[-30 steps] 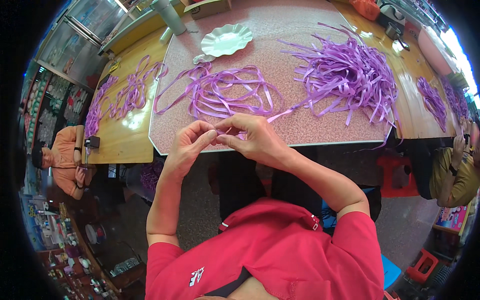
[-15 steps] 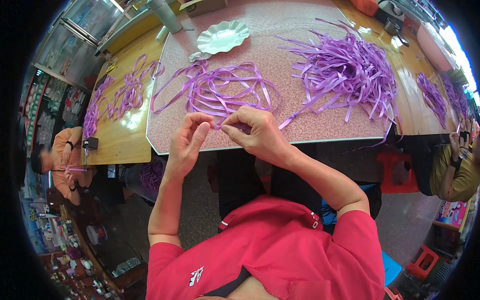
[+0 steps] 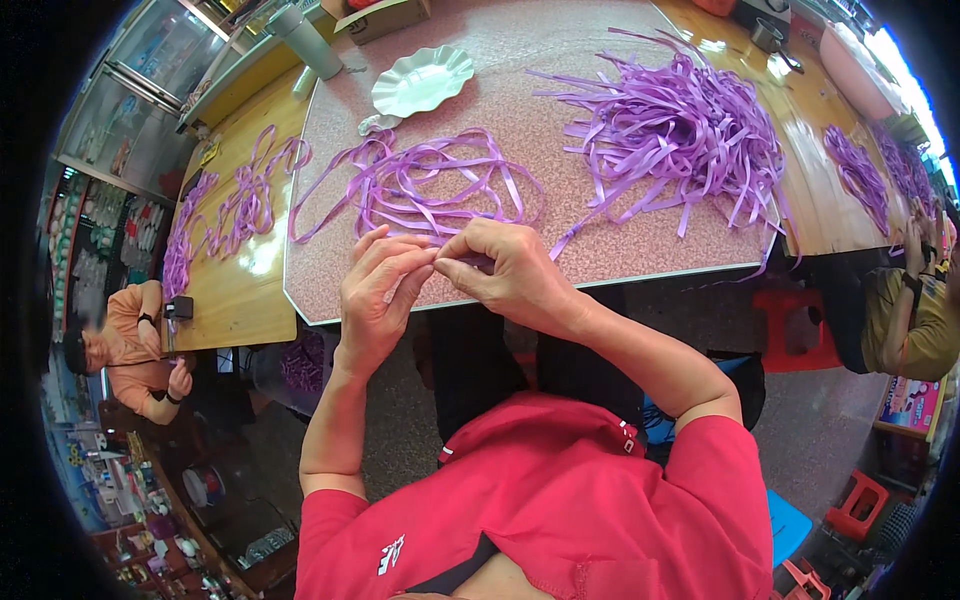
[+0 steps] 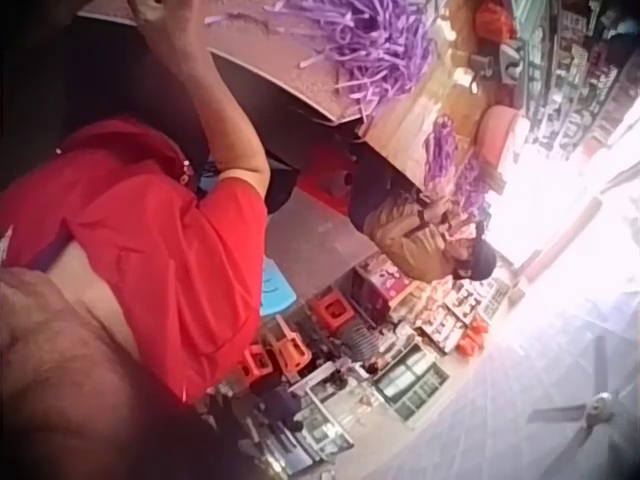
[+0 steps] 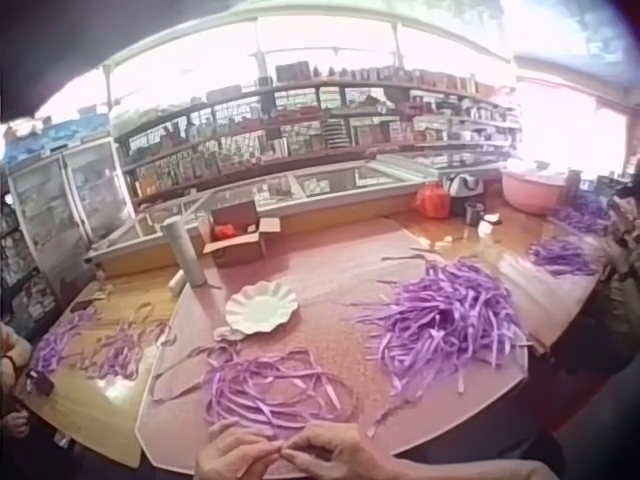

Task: Tying purple ribbons into small decorative bows.

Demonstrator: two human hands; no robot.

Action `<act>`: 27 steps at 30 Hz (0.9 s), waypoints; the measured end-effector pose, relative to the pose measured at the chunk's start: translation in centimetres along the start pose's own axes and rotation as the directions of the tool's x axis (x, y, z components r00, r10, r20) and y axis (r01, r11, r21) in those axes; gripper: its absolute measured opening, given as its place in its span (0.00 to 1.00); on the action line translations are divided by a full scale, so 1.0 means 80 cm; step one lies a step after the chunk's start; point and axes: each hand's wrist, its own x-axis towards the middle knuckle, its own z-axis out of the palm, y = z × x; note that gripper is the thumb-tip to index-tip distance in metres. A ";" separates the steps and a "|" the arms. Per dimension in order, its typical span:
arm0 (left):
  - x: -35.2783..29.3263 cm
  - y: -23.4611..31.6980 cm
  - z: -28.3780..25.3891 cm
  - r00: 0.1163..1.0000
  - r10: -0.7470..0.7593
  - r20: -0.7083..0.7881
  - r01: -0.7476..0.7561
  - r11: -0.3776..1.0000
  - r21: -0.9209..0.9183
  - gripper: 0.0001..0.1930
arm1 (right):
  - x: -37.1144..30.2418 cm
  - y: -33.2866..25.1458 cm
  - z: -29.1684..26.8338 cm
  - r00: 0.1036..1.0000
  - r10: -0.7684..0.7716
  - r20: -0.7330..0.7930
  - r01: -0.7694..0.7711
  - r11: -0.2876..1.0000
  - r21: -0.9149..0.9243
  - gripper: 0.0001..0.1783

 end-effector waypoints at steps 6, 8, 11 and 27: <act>0.002 0.003 0.001 0.995 -0.100 -0.012 0.099 0.993 -0.066 0.07 | 0.004 -0.001 -0.004 0.988 -0.153 0.011 0.152 0.971 -0.183 0.05; 0.002 0.003 0.000 0.990 -0.137 0.017 0.138 0.988 -0.068 0.07 | 0.006 0.004 -0.005 0.941 -0.338 -0.006 0.327 0.915 -0.236 0.06; -0.008 -0.001 -0.002 0.925 -0.341 0.168 0.376 0.886 -0.272 0.05 | 0.010 -0.004 -0.014 0.981 -0.190 0.036 0.193 0.956 -0.223 0.06; -0.015 0.004 0.051 0.932 -0.256 -0.256 0.158 0.924 -0.349 0.07 | -0.005 0.024 0.008 0.986 0.090 -0.140 -0.067 0.986 0.155 0.11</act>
